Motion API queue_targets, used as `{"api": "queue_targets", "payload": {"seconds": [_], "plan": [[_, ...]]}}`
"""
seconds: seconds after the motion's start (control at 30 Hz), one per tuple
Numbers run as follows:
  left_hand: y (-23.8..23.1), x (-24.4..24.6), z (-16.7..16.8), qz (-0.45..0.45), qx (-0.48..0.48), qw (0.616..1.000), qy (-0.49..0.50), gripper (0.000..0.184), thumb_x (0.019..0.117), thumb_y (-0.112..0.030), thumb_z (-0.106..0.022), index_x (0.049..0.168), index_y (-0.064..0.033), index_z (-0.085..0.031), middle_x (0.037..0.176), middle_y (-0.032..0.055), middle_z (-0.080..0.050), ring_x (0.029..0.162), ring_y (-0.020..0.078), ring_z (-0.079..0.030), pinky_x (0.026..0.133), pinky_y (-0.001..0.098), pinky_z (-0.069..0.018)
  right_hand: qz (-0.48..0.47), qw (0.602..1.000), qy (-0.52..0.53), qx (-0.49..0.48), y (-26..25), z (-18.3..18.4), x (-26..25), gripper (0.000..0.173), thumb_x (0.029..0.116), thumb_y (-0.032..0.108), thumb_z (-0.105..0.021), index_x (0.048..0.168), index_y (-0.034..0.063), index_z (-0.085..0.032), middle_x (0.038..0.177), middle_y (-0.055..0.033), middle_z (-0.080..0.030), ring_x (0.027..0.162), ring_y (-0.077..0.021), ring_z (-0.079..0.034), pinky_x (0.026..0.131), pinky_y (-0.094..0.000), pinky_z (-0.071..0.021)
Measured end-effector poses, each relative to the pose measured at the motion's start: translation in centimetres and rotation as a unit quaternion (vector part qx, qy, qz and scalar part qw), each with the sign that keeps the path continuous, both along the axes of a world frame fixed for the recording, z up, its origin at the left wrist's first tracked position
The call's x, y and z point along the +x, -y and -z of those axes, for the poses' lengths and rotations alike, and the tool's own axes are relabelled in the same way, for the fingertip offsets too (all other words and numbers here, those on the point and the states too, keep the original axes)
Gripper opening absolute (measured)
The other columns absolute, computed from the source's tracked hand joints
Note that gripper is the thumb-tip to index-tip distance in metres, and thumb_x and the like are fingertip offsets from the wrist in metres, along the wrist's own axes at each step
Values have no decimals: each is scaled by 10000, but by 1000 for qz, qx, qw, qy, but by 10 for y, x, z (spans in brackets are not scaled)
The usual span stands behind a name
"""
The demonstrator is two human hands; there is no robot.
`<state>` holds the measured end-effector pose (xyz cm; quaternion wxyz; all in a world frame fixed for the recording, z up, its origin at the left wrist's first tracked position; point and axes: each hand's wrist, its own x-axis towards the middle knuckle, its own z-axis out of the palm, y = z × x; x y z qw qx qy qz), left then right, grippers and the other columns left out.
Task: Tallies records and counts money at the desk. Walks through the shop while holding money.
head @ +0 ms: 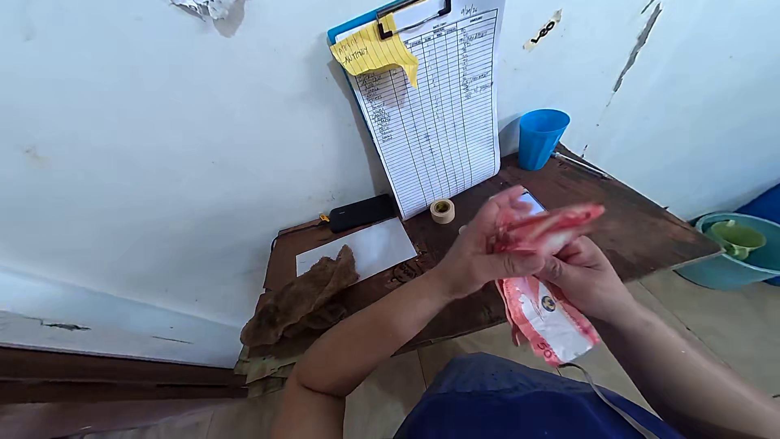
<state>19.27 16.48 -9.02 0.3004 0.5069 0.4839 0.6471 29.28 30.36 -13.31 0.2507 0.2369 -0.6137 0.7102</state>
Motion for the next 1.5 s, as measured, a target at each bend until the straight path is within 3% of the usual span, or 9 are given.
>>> {"api": "queue_targets", "payload": {"seconds": [0.1,0.27,0.4,0.67,0.87,1.03,1.2,1.4,1.5], "plan": [[8,21,-5,-22,-2,1000,10,169,996,-32,-447,1108,11,-566,951,-129,-634,922,-111,-595,876,148,-510,-38,999,32,-7,6,3,2,167,998,245,-639,1142,301,-703,1046,217,-731,946,94,-667,853,-131,-561],[10,12,-17,-2,-1,973,230,480,1066,-279,-166,1341,-26,-468,938,48,-750,919,145,-734,889,301,-593,-124,986,106,-37,27,30,8,116,1011,267,-628,1101,266,-700,960,169,-744,756,72,-679,642,-126,-577],[6,9,-15,-6,-19,943,332,573,1074,-319,-49,1245,-39,-520,854,78,-738,826,181,-749,810,301,-617,-131,980,147,-30,23,36,11,119,997,272,-653,1108,237,-680,958,150,-746,752,47,-687,649,-141,-579],[0,19,-17,-123,-82,971,190,172,971,72,-458,1087,7,-566,844,7,-707,813,64,-706,806,250,-594,179,981,12,75,-16,13,14,518,876,530,-738,1270,257,-542,1116,166,-663,995,14,-642,829,-166,-551],[-9,22,3,-103,-47,987,113,131,927,76,-578,1029,18,-637,860,-49,-695,827,-14,-672,817,199,-574,308,945,-64,91,-23,7,8,75,951,293,-710,1000,301,-653,969,215,-661,910,77,-633,815,-126,-541],[-6,9,-7,-141,-58,966,210,208,1038,-24,-384,1085,-42,-585,824,-6,-719,785,60,-710,778,243,-596,266,962,-67,19,-46,-10,20,174,959,306,-700,1111,372,-647,995,221,-702,857,67,-674,773,-128,-575],[-11,11,1,-167,-85,964,186,193,997,64,-468,1090,-24,-612,842,-10,-702,791,47,-690,783,238,-589,229,973,-12,11,-22,-2,10,298,943,224,-715,1215,318,-637,1025,192,-711,861,49,-680,776,-150,-586],[-6,33,28,10,-24,981,193,126,1007,-162,-544,1109,-88,-527,905,-144,-694,871,-50,-678,832,190,-573,256,960,-57,98,-36,10,13,100,942,235,-722,1025,285,-702,1003,190,-654,859,73,-630,753,-114,-553],[-4,46,38,39,-10,993,113,162,898,64,-607,1059,47,-605,934,-82,-703,898,-62,-658,853,177,-556,228,965,-51,122,-40,11,24,102,945,267,-725,1026,299,-673,1076,179,-615,958,63,-618,793,-111,-550]]}}
